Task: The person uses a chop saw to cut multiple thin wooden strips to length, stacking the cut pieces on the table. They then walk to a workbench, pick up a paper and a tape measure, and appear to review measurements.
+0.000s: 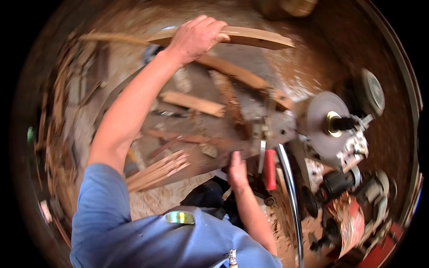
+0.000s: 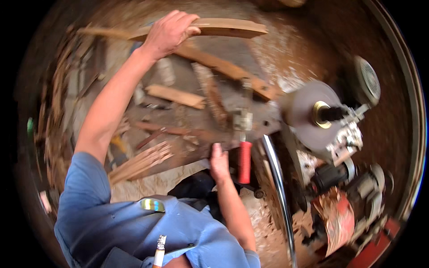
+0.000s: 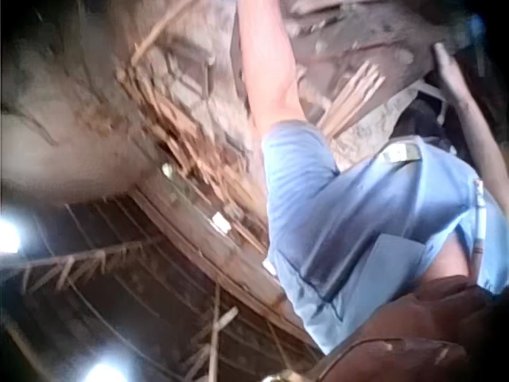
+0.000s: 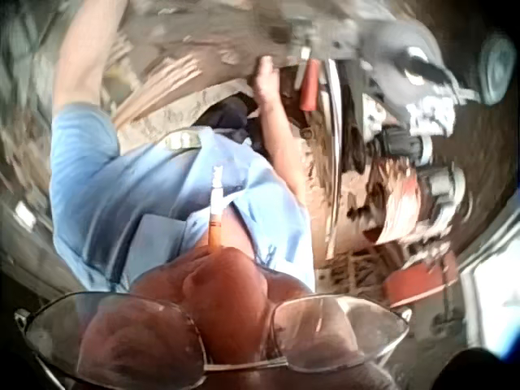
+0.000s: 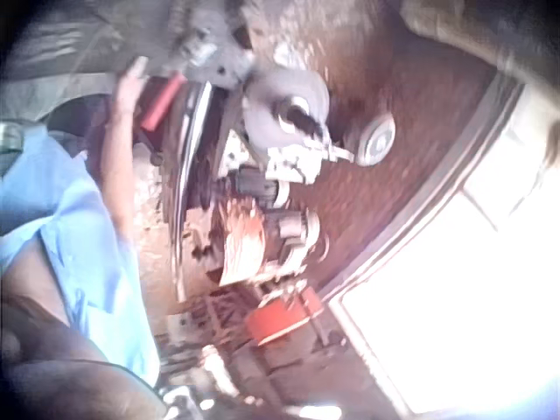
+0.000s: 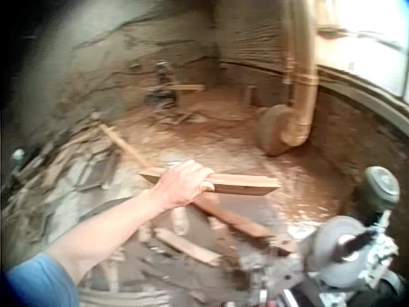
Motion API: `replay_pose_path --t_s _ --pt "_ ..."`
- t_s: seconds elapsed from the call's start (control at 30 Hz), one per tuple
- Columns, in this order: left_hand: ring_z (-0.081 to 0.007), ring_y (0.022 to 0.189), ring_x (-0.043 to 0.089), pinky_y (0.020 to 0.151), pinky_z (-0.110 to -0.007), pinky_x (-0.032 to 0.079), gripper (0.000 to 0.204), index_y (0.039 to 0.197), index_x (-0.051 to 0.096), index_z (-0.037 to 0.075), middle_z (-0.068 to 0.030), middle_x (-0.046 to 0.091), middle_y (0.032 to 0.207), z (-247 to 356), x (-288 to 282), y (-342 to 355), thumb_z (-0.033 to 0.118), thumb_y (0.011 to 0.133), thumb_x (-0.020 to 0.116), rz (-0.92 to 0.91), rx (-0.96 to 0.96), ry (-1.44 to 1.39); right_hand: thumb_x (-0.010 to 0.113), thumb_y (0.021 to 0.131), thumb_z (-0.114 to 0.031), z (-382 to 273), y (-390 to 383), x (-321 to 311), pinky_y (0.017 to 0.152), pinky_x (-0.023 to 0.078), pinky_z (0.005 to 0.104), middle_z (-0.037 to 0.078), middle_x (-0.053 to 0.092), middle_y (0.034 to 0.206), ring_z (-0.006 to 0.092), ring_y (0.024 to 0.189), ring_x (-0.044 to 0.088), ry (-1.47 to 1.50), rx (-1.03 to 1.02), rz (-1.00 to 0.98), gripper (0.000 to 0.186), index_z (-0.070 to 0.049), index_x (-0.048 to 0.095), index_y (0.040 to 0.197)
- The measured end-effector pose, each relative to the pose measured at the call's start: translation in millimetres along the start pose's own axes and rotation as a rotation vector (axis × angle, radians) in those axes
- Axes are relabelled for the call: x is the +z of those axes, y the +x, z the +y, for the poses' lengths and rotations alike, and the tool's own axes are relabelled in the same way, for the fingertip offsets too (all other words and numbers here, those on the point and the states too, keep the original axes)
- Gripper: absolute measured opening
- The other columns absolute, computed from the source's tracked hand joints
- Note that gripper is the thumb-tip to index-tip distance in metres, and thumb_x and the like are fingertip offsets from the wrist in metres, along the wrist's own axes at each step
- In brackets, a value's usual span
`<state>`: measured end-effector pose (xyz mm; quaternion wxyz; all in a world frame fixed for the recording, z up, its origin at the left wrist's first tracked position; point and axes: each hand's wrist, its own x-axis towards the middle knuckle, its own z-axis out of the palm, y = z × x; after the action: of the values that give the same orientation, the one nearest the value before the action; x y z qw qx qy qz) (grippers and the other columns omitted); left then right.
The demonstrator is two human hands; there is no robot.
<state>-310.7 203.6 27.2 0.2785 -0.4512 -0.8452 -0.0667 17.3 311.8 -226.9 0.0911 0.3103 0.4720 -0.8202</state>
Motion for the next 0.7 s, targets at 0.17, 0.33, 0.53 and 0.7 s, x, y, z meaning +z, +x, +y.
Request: replay_pose_path --t_s 0.17,0.33,0.53,0.7 --pt "-0.0316 0.095 0.059 0.078 -0.041 0.049 0.032 0.111 0.06 0.008 -0.0096 0.064 0.099 -24 -99 -117 0.032 0.091 0.059 -0.225 -0.38 0.094 0.048 0.098 -0.041 -13 -6 -19 0.099 0.045 0.04 0.014 0.049 0.131 0.0246 0.118 0.05 0.265 0.053 -0.052 0.054 0.0 0.04 0.133" --pt "-0.0325 0.1 0.057 0.083 -0.042 0.047 0.032 0.112 0.06 0.007 -0.0112 0.063 0.105 -14 -156 -237 0.031 0.09 0.06 -0.362 -0.747 0.108 0.044 0.099 -0.046 -34 0 -30 0.106 0.039 0.0464 0.011 0.038 0.144 0.0292 0.129 0.042 0.252 0.084 -0.069 0.06 -0.008 0.03 0.144" --pt "-0.0316 0.106 0.055 0.089 -0.042 0.046 0.031 0.11 0.059 0.003 -0.0133 0.062 0.107 -30 -164 -304 0.025 0.088 0.062 -0.435 -0.764 0.22 0.041 0.099 -0.049 -38 5 -60 0.111 0.034 0.0485 0.009 0.035 0.148 0.0294 0.135 0.037 0.283 0.048 -0.169 0.063 -0.008 0.029 0.145" --pt "-0.0331 0.11 0.054 0.095 -0.042 0.043 0.033 0.113 0.059 0.002 -0.0154 0.062 0.112 -55 -130 -350 0.024 0.088 0.061 -0.467 -0.879 0.231 0.037 0.098 -0.054 -49 -4 -78 0.114 0.027 0.0492 0.009 0.033 0.149 0.0298 0.137 0.033 0.212 0.089 -0.154 0.066 -0.009 0.028 0.146"
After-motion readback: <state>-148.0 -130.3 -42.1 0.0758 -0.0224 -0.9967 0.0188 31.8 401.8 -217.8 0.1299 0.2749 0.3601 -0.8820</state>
